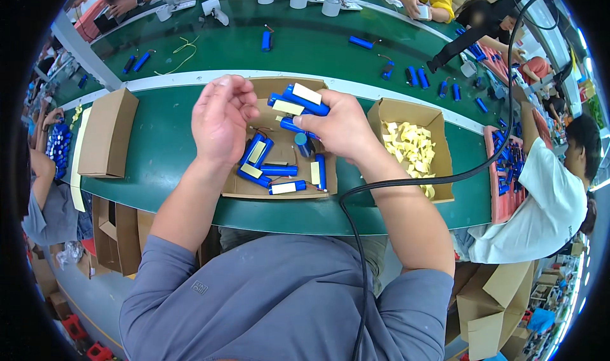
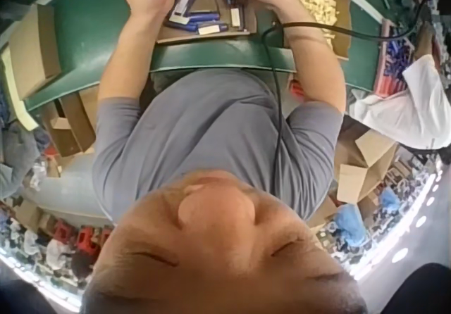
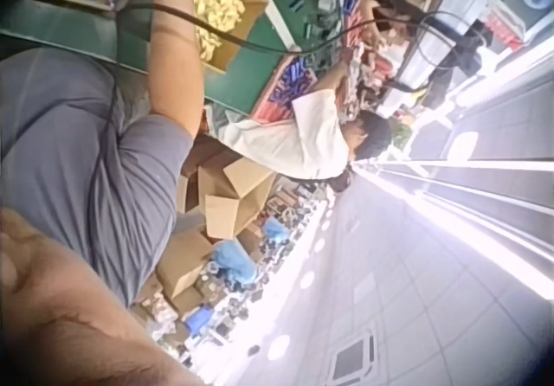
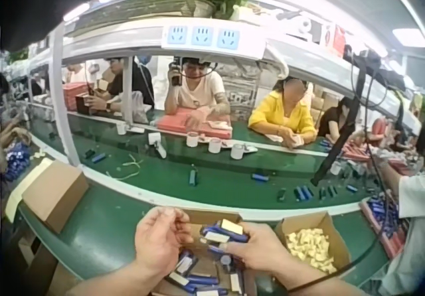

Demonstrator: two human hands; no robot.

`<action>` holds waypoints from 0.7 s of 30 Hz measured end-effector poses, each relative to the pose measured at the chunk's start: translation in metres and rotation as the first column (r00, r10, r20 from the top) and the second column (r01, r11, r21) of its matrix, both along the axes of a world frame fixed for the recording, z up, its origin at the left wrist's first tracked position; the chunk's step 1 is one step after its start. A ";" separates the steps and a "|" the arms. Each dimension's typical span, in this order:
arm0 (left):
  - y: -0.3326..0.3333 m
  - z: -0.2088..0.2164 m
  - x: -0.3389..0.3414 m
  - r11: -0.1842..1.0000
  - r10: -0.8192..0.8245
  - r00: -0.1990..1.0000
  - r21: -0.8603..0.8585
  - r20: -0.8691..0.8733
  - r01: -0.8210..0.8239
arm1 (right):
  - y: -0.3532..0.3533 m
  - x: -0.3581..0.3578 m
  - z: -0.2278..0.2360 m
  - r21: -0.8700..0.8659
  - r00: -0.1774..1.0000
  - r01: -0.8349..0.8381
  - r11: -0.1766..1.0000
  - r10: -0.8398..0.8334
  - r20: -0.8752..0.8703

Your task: The person applies adhesive pads from a box onto battery cells by hand, joins the battery cells together, and places the assembled battery packs onto the assembly line conveyor.

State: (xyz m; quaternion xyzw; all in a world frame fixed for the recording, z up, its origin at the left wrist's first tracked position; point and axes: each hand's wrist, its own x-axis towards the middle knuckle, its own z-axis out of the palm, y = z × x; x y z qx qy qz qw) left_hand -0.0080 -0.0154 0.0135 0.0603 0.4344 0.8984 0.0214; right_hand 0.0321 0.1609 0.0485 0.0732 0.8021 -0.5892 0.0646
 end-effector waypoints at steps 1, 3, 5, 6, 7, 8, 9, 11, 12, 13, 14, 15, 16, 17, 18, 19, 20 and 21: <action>0.000 0.000 0.001 0.996 -0.063 0.997 -0.062 0.033 0.065 | 0.000 0.000 -0.001 -0.001 1.000 0.002 1.000 -0.002 -0.001; 0.003 0.002 0.004 0.984 -0.115 0.989 -0.122 0.095 0.126 | 0.001 -0.001 -0.004 -0.157 0.997 0.074 0.985 -0.072 0.021; 0.005 0.003 0.007 0.966 -0.160 0.974 -0.179 0.159 0.188 | -0.006 -0.001 -0.006 -0.203 0.994 0.110 0.973 -0.113 -0.003; 0.004 0.001 0.007 0.963 -0.181 0.963 -0.163 0.199 0.215 | -0.010 -0.001 -0.005 -0.265 0.988 0.139 0.954 -0.151 -0.023; 0.003 -0.001 0.007 0.960 -0.202 0.950 -0.146 0.238 0.241 | -0.012 -0.001 -0.003 -0.327 0.981 0.166 0.930 -0.189 -0.040; 0.003 -0.001 0.007 0.960 -0.199 0.950 -0.149 0.239 0.239 | -0.013 -0.002 -0.002 -0.343 0.983 0.135 0.930 -0.169 -0.072; 0.002 -0.002 0.007 0.949 -0.278 0.923 -0.076 0.264 0.307 | -0.015 -0.003 -0.002 -0.344 0.983 0.133 0.930 -0.167 -0.073; 0.002 0.001 0.007 0.928 -0.357 0.890 -0.001 0.283 0.373 | -0.019 -0.004 -0.001 -0.444 0.959 0.155 0.883 -0.242 -0.147; 0.002 0.006 0.008 0.886 -0.457 0.865 0.015 0.210 0.464 | -0.020 -0.004 0.003 -0.454 0.952 0.156 0.877 -0.256 -0.169; 0.004 0.008 0.009 0.832 -0.553 0.823 0.024 0.133 0.555 | -0.024 -0.004 0.006 -0.451 0.949 0.163 0.877 -0.264 -0.171; 0.006 -0.004 0.007 0.839 -0.544 0.835 0.034 0.088 0.543 | -0.031 -0.004 0.008 -0.493 0.953 0.155 0.856 -0.262 -0.155; 0.007 -0.004 0.009 0.886 -0.459 0.888 -0.063 0.025 0.460 | -0.035 -0.005 0.009 -0.526 0.951 0.160 0.835 -0.274 -0.146; 0.011 -0.004 0.014 0.911 -0.399 0.915 -0.141 -0.056 0.388 | -0.039 -0.011 -0.001 -0.520 0.928 0.077 0.851 -0.251 -0.274; 0.009 -0.002 0.017 0.865 -0.362 0.928 -0.401 -0.084 0.301 | -0.039 -0.011 -0.008 -0.479 0.879 0.025 0.877 -0.248 -0.407; 0.008 -0.008 0.011 0.832 -0.338 0.931 -0.506 -0.136 0.229 | -0.035 -0.008 -0.001 -0.352 0.949 0.042 0.935 -0.148 -0.280; 0.009 -0.012 0.009 0.856 -0.287 0.955 -0.467 -0.070 0.223 | -0.033 -0.009 -0.002 -0.370 0.931 0.013 0.929 -0.147 -0.334; 0.004 -0.020 0.006 0.890 -0.233 0.972 -0.404 -0.001 0.213 | -0.033 -0.001 0.019 -0.350 0.937 0.058 0.935 -0.171 -0.304; 0.006 -0.013 0.010 0.926 -0.236 0.972 -0.301 0.009 0.228 | -0.034 0.005 0.034 -0.334 0.941 0.094 0.938 -0.193 -0.276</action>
